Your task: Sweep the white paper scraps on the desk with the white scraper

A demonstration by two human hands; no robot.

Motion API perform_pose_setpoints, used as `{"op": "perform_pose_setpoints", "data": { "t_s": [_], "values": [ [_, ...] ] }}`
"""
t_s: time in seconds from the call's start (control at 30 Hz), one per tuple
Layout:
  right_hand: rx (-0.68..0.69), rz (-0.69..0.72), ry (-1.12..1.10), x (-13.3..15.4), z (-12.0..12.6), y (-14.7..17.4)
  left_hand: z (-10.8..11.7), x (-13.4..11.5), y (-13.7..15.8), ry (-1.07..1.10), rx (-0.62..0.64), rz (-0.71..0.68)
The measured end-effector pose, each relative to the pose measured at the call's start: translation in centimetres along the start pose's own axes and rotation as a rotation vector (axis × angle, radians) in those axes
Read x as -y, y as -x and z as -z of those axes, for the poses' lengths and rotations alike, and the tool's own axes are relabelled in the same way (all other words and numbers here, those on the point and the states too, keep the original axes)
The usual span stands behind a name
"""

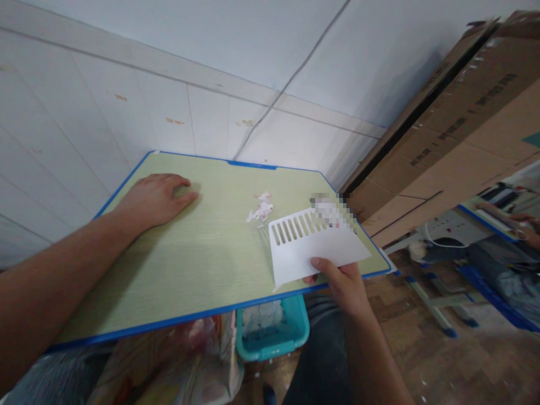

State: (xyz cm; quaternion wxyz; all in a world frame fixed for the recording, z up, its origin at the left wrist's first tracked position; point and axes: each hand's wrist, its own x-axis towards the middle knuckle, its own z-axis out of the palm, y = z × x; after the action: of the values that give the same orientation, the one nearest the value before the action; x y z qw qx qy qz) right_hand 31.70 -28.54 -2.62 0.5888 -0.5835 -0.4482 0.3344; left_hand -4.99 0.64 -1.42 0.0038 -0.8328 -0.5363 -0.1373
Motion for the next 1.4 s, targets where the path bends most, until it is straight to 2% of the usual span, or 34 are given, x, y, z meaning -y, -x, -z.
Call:
{"op": "perform_pose_setpoints", "data": {
  "t_s": [0.13, 0.37, 0.6, 0.83, 0.93, 1.07, 1.13, 1.27, 1.33, 1.4],
  "values": [
    [-0.018, -0.016, 0.040, -0.2, 0.3, -0.1, 0.0, 0.0, 0.0, -0.012, 0.007, 0.012],
    [-0.009, -0.062, -0.016, -1.0, 1.0, -0.4, 0.0, 0.1, 0.1, -0.003, 0.013, 0.010],
    [0.060, -0.064, -0.071, -1.2, 1.2, -0.4, -0.2, 0.1, 0.0, 0.036, -0.019, -0.008],
    [-0.051, -0.087, -0.121, -1.0, 0.6, -0.8, -0.3, 0.0, 0.2, 0.037, -0.028, 0.004],
    [-0.116, -0.052, -0.035, -0.3, 0.2, -3.7, 0.1, -0.3, 0.4, 0.023, -0.007, -0.010],
    [-0.121, 0.045, 0.135, 2.4, -1.1, -11.0, 0.2, -0.4, 0.4, 0.015, -0.012, -0.015],
    [-0.117, -0.056, 0.264, 4.0, -2.1, -15.3, 0.0, -0.2, 0.3, 0.021, -0.016, -0.011],
    [-0.142, -0.124, 0.338, 5.8, -4.2, -22.3, -0.6, 0.3, 0.1, 0.044, -0.053, -0.002],
    [-0.117, -0.161, 0.365, 5.7, -5.2, -23.9, -0.9, 0.4, 0.0, 0.065, -0.078, 0.001],
    [-0.064, -0.188, 0.374, 5.2, -6.0, -24.3, -1.0, 0.6, 0.0, 0.075, -0.088, 0.006]
  ]
}}
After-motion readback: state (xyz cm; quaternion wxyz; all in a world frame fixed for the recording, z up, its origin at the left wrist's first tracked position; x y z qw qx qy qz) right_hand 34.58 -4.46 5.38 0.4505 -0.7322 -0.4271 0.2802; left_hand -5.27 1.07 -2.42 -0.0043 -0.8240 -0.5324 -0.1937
